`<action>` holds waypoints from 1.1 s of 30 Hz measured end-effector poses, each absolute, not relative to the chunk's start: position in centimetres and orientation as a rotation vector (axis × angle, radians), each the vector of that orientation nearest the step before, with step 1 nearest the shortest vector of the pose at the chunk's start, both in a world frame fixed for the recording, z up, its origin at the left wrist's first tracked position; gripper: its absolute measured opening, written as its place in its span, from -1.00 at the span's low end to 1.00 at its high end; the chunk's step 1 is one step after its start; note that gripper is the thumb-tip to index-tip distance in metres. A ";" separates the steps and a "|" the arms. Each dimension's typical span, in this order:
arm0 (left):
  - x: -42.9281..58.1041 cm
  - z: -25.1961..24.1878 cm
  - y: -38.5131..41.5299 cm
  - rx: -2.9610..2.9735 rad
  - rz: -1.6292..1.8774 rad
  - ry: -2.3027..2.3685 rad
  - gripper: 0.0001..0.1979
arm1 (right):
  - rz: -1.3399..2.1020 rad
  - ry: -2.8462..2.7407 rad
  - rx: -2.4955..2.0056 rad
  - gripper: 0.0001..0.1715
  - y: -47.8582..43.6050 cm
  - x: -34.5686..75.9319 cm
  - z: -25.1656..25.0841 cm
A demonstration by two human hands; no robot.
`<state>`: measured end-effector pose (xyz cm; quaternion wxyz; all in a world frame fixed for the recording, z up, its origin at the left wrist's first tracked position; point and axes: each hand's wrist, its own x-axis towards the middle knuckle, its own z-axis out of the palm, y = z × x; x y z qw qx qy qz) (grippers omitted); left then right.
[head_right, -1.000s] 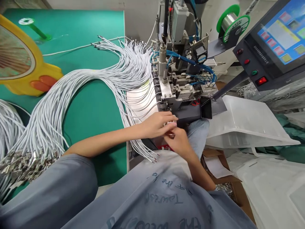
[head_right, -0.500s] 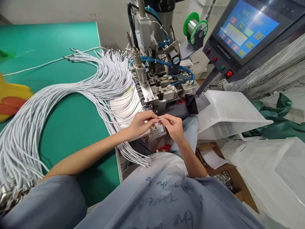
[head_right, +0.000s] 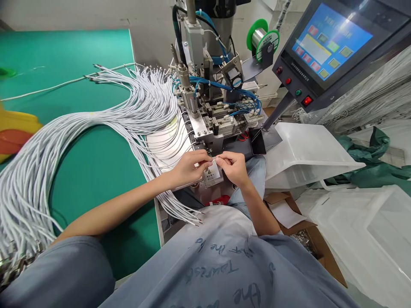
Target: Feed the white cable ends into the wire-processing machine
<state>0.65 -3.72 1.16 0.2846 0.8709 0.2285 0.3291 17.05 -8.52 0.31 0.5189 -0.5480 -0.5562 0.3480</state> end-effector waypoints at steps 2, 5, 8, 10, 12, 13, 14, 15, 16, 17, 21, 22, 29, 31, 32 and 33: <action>0.7 1.2 -3.9 2.306 0.897 0.644 -0.86 | 0.814 -1.222 -1.302 -0.79 -8.7 16.1 -0.3; 0.5 1.1 -3.6 2.460 0.876 0.660 -0.84 | 0.657 -1.196 -1.364 -0.77 -9.0 15.3 -0.6; 0.1 1.0 -2.9 2.829 0.761 0.634 -0.79 | 0.500 -1.381 -1.426 -0.74 -8.8 15.8 -0.3; -0.1 0.9 -2.5 3.011 0.690 0.603 -0.76 | 0.560 -1.497 -1.416 -0.71 -8.4 16.5 -0.2; -0.2 0.7 -2.3 3.040 0.672 0.609 -0.77 | 0.642 -1.521 -1.391 -0.70 -8.0 16.8 -0.4; -0.1 0.6 -2.3 2.998 0.694 0.632 -0.77 | 0.650 -1.501 -1.376 -0.70 -7.9 16.7 -0.5; 0.0 0.5 -2.4 2.923 0.731 0.668 -0.78 | 0.633 -1.463 -1.360 -0.70 -7.8 16.5 -0.7; 0.1 0.4 -2.6 2.824 0.773 0.710 -0.79 | 0.600 -1.414 -1.345 -0.70 -7.7 16.1 -0.9; 0.2 0.4 -2.8 2.716 0.812 0.752 -0.79 | 0.567 -1.360 -1.331 -0.70 -7.7 15.6 -1.1; 0.4 0.4 -3.0 2.614 0.837 0.784 -0.80 | 0.542 -1.307 -1.322 -0.71 -7.7 15.1 -1.3; 0.6 0.8 -3.1 2.500 0.733 0.793 -0.79 | 0.542 -1.183 -1.368 -0.69 -7.5 14.1 -1.9; 0.5 1.0 -2.9 2.544 0.651 0.783 -0.78 | 0.572 -1.185 -1.404 -0.69 -7.3 14.3 -2.1; -0.1 0.4 -0.5 2.803 0.091 0.928 -0.76 | 0.915 -1.214 -1.502 -0.72 -4.2 17.1 -4.7; -0.2 0.0 -0.2 2.815 0.039 0.932 -0.76 | 1.022 -1.179 -1.490 -0.73 -3.5 17.3 -5.2; -0.2 -0.1 -0.1 2.819 0.024 0.932 -0.76 | 1.074 -1.157 -1.481 -0.72 -3.2 17.3 -5.3; -0.2 -0.1 -0.1 2.822 0.016 0.932 -0.76 | 1.119 -1.134 -1.474 -0.72 -3.0 17.2 -5.3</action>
